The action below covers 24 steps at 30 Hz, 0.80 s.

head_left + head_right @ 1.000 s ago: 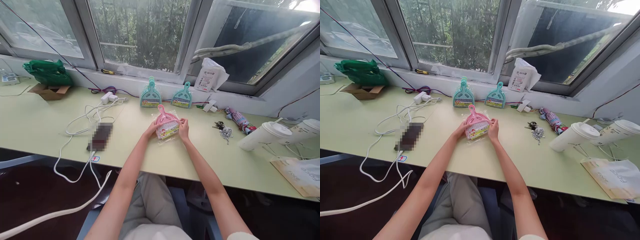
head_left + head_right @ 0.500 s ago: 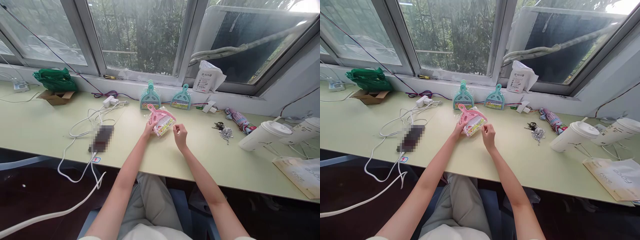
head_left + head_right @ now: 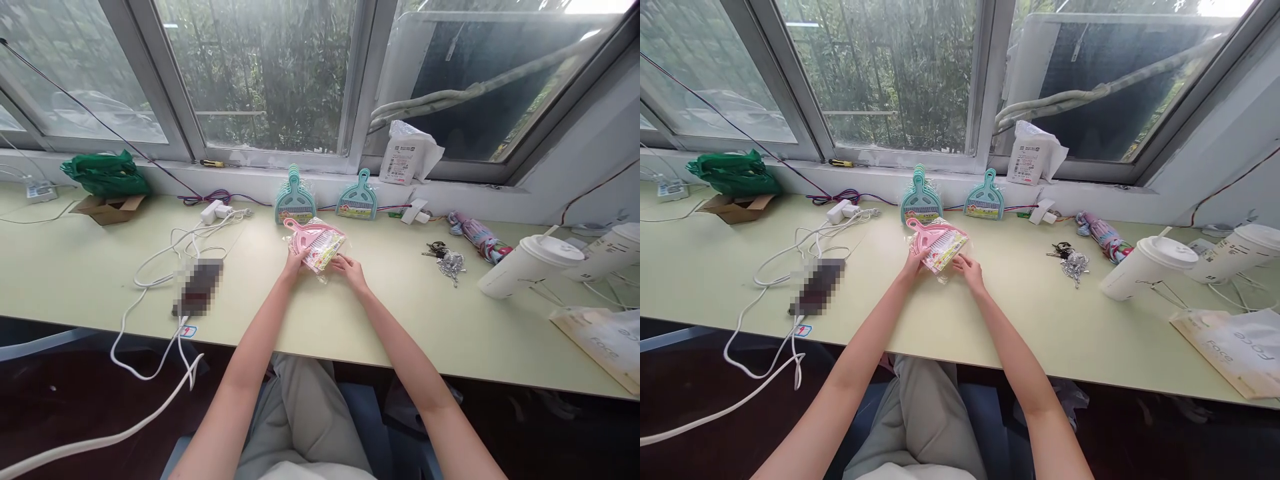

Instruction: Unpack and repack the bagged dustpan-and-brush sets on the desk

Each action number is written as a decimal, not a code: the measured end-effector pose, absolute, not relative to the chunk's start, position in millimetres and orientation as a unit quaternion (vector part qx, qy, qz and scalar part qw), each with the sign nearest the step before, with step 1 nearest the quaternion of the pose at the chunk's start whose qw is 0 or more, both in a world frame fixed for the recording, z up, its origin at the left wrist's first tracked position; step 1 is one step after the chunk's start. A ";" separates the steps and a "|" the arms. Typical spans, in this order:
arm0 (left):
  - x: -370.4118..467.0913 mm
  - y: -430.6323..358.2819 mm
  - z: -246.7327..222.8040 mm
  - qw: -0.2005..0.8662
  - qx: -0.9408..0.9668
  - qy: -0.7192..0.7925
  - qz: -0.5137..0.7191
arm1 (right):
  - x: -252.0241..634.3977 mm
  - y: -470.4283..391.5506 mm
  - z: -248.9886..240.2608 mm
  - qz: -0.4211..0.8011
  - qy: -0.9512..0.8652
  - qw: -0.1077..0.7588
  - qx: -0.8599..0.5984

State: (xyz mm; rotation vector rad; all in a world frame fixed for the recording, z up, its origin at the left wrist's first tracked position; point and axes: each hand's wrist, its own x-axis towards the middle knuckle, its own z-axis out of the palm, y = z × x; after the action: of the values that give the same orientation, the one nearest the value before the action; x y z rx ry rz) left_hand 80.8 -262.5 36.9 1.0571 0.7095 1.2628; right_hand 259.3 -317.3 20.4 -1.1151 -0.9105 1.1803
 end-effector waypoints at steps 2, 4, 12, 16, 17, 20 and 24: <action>83.6 -265.6 37.4 0.624 0.482 0.307 0.532 | 259.8 -316.2 21.0 0.544 -0.357 0.620 -0.439; 86.7 -268.5 37.8 0.625 0.501 0.313 0.509 | 260.5 -316.1 20.1 0.552 -0.338 0.637 -0.419; 81.9 -253.6 23.9 0.609 0.472 0.418 0.482 | 268.0 -318.6 20.9 0.509 -0.248 0.679 -0.468; 74.9 -241.3 15.3 0.611 0.410 0.431 0.522 | 274.3 -319.5 29.0 0.511 -0.268 0.675 -0.459; 71.1 -238.3 14.8 0.610 0.378 0.436 0.544 | 277.7 -319.6 30.8 0.515 -0.271 0.674 -0.456; 48.2 -229.6 17.1 0.585 0.253 0.445 0.628 | 293.1 -320.0 34.0 0.522 -0.268 0.680 -0.440; 8.3 -222.1 23.1 0.536 0.169 0.400 0.724 | 313.9 -320.5 33.7 0.488 -0.253 0.723 -0.418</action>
State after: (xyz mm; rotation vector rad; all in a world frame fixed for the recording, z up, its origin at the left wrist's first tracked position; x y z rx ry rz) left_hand 8.3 -222.1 23.1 0.4028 0.9524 1.7238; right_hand 313.9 -320.5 33.7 -0.9238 -0.5586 1.0781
